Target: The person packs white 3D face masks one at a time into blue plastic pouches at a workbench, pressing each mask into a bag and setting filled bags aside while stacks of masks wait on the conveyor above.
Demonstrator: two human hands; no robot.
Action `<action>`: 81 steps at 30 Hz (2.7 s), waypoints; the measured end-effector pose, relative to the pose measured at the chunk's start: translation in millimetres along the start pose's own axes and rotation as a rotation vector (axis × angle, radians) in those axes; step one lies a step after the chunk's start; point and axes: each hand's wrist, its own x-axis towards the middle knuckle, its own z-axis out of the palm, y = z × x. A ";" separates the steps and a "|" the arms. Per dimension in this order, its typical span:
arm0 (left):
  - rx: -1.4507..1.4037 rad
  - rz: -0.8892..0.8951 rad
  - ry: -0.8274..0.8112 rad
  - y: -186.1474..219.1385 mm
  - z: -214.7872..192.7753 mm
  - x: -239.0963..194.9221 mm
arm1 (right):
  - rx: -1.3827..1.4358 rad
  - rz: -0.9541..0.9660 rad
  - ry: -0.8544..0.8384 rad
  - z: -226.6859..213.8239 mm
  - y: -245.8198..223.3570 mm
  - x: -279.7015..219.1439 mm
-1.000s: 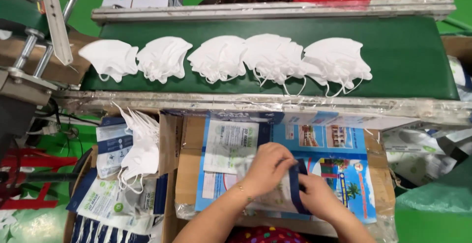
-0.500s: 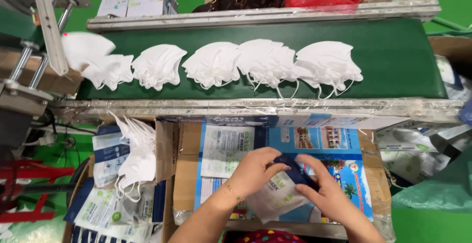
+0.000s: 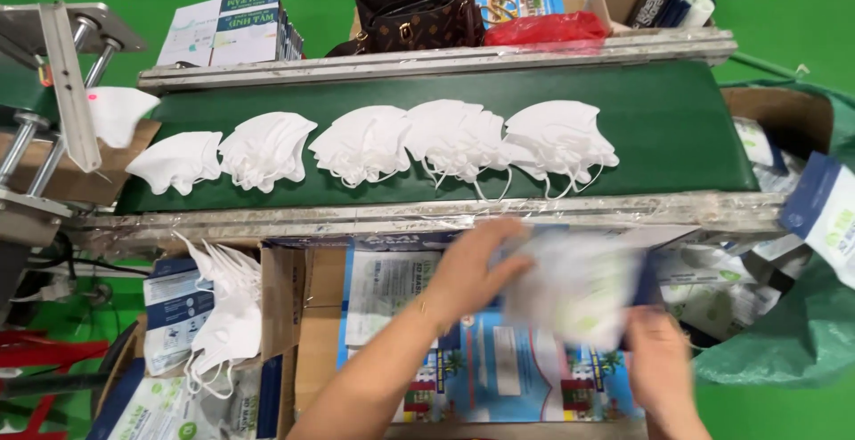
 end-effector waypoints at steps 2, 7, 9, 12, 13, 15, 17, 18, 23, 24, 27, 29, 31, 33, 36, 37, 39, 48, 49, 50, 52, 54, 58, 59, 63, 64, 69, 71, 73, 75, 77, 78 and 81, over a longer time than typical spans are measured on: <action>0.147 -0.012 0.124 -16.3 6.1 42.0 | 0.520 0.184 0.258 -24.2 -40.9 3.1; 0.484 -0.006 0.172 -34.8 67.9 142.1 | 1.030 0.257 0.177 -1.7 -34.6 1.6; 0.620 -0.106 0.121 -50.1 84.8 163.1 | 1.004 0.285 0.115 7.4 -10.3 -0.4; 0.811 -0.229 -0.004 -106.2 101.3 171.9 | 0.943 0.309 0.027 5.5 13.7 -3.6; 0.615 -0.247 -0.011 -112.3 94.3 169.9 | 0.915 0.288 0.013 1.3 17.0 -3.6; 0.425 -0.267 -0.022 -104.5 78.5 154.9 | 0.893 0.271 -0.003 -8.6 -1.7 0.4; -0.684 -0.475 -0.049 -76.5 60.9 129.7 | 0.933 0.208 0.023 -19.8 -45.8 8.2; -0.677 -0.481 -0.055 -58.4 56.5 105.7 | 0.941 0.214 0.024 -19.3 -73.1 13.5; -1.052 -0.676 -0.152 -11.6 58.7 -16.5 | 1.233 0.112 -0.098 16.0 -98.9 27.8; -1.053 -0.681 -0.146 -16.5 50.8 -34.5 | 1.233 0.118 -0.103 23.0 -85.0 18.1; -0.774 -0.447 -0.005 -27.2 21.2 -68.2 | 0.602 0.190 -0.011 44.0 -55.1 3.6; -0.186 -0.125 -0.106 -23.1 -1.0 -77.2 | 0.174 -0.017 -0.047 57.3 -45.8 -8.4; 0.018 -0.131 -0.269 -18.8 3.6 -83.5 | 0.207 -0.093 -0.110 76.4 -36.4 -19.0; 0.236 -0.113 -0.421 -12.9 8.5 -77.6 | 0.243 -0.197 -0.165 86.4 -43.3 -16.9; 0.364 -0.172 -0.546 -16.6 15.6 -68.6 | 0.399 -0.242 -0.221 96.2 -66.0 -9.0; 0.379 -0.164 -0.481 -25.7 24.3 -76.3 | 0.428 -0.155 -0.262 96.1 -63.5 -14.5; 0.391 -0.154 -0.415 -30.8 39.6 -86.7 | 0.453 -0.070 -0.301 97.9 -42.3 -19.5; 0.284 -0.238 0.168 -49.2 18.8 -123.8 | 0.151 -0.075 -0.533 25.5 -34.3 -7.6; 0.299 -0.426 0.126 -47.9 14.2 -123.6 | 0.387 0.111 -0.500 14.9 -19.3 -13.3; 0.312 -0.614 0.082 -46.3 9.4 -123.7 | 0.620 0.299 -0.457 4.1 -4.8 -19.6; 0.404 -0.581 0.057 -73.6 26.3 -133.8 | 0.426 0.203 -0.354 10.8 -17.5 -10.5; 0.502 -0.543 0.027 -90.4 34.9 -135.3 | 0.242 0.105 -0.241 21.2 -33.4 -3.4; 0.604 -0.689 -0.053 -82.0 35.1 -125.2 | -0.124 -0.116 -0.080 41.5 -61.1 -9.9; 0.599 -0.733 -0.071 -75.9 30.7 -122.0 | -0.236 -0.230 -0.077 48.1 -66.9 -13.3; 0.599 -0.658 0.044 -86.8 24.5 -123.5 | -0.332 -0.485 -0.078 67.1 -77.2 -18.8; 0.421 -0.775 0.114 -87.3 20.7 -123.4 | -0.492 -0.457 -0.133 67.2 -81.5 -20.2; 0.196 -0.458 0.391 -51.7 18.3 -130.8 | -0.001 -0.224 -0.343 74.4 -81.2 -29.7; 0.111 -0.343 0.348 -26.7 23.8 -128.9 | 0.541 0.306 -0.517 77.2 -108.3 -34.1; 0.168 -0.118 0.290 -18.0 23.3 -125.9 | 0.417 0.274 -0.417 97.0 -80.2 -23.6; 0.229 0.106 0.237 -13.2 24.1 -125.1 | 0.292 0.237 -0.322 104.7 -63.4 -12.0; 0.050 -0.196 0.256 -10.9 25.7 -131.3 | -0.281 -0.086 -0.025 102.6 -56.7 -6.7; 0.051 -0.197 0.249 -8.5 27.0 -130.3 | -0.278 -0.080 -0.023 98.6 -70.0 -9.9; 0.175 -0.096 0.087 -10.2 33.6 -126.3 | 0.023 0.050 -0.081 88.3 -90.5 -13.8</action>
